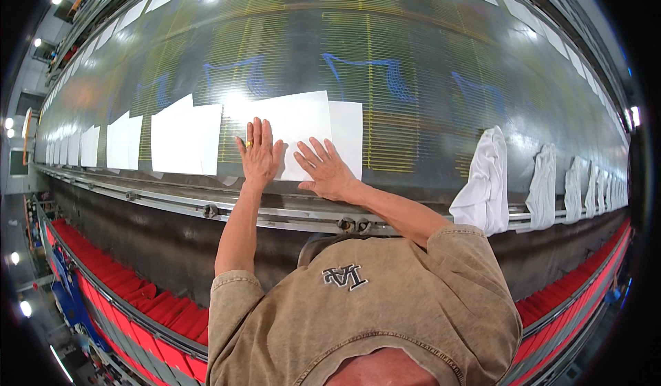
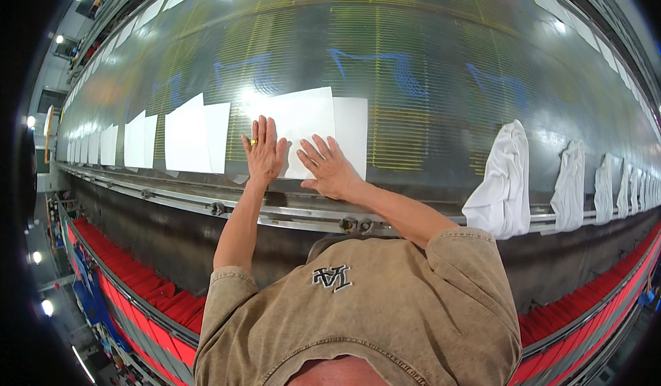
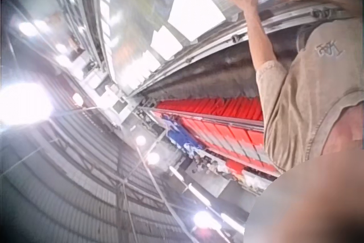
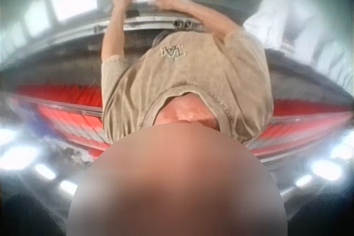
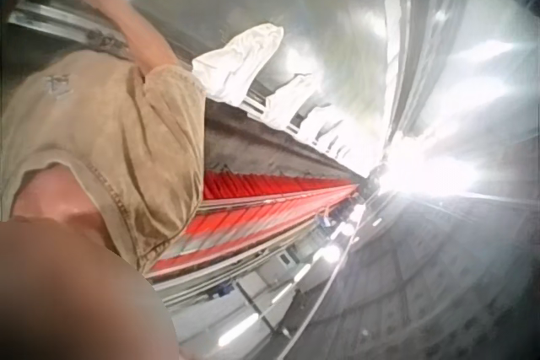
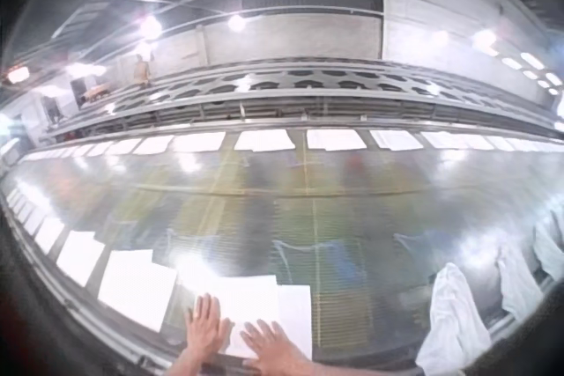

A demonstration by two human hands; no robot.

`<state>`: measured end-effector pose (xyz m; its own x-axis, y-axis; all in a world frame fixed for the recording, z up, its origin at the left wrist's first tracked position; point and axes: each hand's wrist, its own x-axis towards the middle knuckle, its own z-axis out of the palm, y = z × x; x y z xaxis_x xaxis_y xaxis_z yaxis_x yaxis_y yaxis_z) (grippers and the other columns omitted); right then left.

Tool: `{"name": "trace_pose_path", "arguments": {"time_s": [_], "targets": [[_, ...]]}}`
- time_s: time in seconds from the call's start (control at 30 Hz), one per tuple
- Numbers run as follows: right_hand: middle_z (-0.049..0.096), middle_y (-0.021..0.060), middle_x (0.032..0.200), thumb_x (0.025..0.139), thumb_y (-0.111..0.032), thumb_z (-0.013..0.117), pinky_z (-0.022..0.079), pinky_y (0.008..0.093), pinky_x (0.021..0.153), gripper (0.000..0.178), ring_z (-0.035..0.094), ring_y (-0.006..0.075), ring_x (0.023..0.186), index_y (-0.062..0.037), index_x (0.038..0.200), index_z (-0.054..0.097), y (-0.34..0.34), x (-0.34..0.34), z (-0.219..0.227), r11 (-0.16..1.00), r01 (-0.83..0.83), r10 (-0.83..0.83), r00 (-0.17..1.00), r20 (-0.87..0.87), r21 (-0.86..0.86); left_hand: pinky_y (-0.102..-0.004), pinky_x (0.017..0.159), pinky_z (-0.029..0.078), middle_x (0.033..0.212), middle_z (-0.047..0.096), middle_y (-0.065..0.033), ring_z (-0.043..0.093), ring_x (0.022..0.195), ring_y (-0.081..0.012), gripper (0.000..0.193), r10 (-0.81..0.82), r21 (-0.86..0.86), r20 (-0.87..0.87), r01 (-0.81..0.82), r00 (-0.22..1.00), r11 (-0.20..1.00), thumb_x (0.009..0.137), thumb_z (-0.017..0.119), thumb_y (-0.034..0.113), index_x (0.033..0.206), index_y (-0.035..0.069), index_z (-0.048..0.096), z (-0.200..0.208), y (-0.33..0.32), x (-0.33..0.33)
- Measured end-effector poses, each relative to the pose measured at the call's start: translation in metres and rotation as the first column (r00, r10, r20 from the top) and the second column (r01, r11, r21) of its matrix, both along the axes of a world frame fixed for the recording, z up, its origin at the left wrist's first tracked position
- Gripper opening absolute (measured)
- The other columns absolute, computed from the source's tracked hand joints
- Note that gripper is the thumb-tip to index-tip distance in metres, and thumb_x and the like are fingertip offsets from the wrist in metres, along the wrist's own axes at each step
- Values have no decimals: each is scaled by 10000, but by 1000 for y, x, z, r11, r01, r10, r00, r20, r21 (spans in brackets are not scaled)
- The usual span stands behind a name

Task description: The person repeatedly folds white shirts on a flat surface, smoothing each piece and placing it in a neat stack. The process is repeated for multiple shirts in a consistent manner.

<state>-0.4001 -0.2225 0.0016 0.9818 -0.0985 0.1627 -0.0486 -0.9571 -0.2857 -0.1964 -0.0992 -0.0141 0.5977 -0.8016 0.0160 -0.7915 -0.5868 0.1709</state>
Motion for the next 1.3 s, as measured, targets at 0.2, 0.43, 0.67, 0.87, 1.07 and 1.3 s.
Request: {"name": "trace_pose_path", "arguments": {"time_s": [0.2,0.43,0.67,0.87,1.07,1.3], "targets": [[487,217,1483,974,-373,623,309,537,1172,583,405,411,1411,10,1403,523,9,-108,35,948,218,-226,974,10,231,-653,1224,6,1703,143,-146,90,1578,-332,727,3,-16,-22,-4,1000,1000,1055,365,517,1628,100,200,-1,1,2],[694,150,1190,874,-132,736,489,446,987,307,621,350,1148,-24,1158,691,-2,-265,76,668,627,-690,723,18,401,-710,1188,3,1708,115,-153,68,1581,-336,756,25,121,-39,-20,999,992,1047,386,536,1632,99,186,-3,-1,9],[711,134,1103,827,-101,757,482,437,977,274,611,348,1111,-37,1092,726,-85,-400,77,385,885,-922,356,152,262,-589,1116,334,1461,498,-205,437,1385,-381,616,76,-329,-145,-120,987,937,961,683,319,1454,24,463,32,-56,-80],[687,140,1049,780,-219,789,472,442,940,301,579,366,1064,-40,1016,737,-157,-463,72,364,886,-904,411,-122,286,-403,871,532,1071,695,-131,667,991,-291,351,-487,-544,-321,263,812,797,823,815,161,1130,52,686,70,-151,-324],[676,133,911,788,-221,732,482,436,876,182,611,359,960,-54,859,725,-174,-449,34,510,850,-811,526,-257,134,-447,945,451,1172,606,-140,569,1135,-353,400,-676,-431,-272,542,685,722,800,793,177,1179,105,686,52,-233,-457],[652,41,708,831,-191,760,442,307,617,191,586,155,649,-6,871,736,-194,-467,41,3,570,-819,473,-325,822,-403,784,532,1023,669,-63,654,918,-204,226,-370,-490,-743,-76,557,869,935,677,121,1154,67,674,23,-241,-452]]}}
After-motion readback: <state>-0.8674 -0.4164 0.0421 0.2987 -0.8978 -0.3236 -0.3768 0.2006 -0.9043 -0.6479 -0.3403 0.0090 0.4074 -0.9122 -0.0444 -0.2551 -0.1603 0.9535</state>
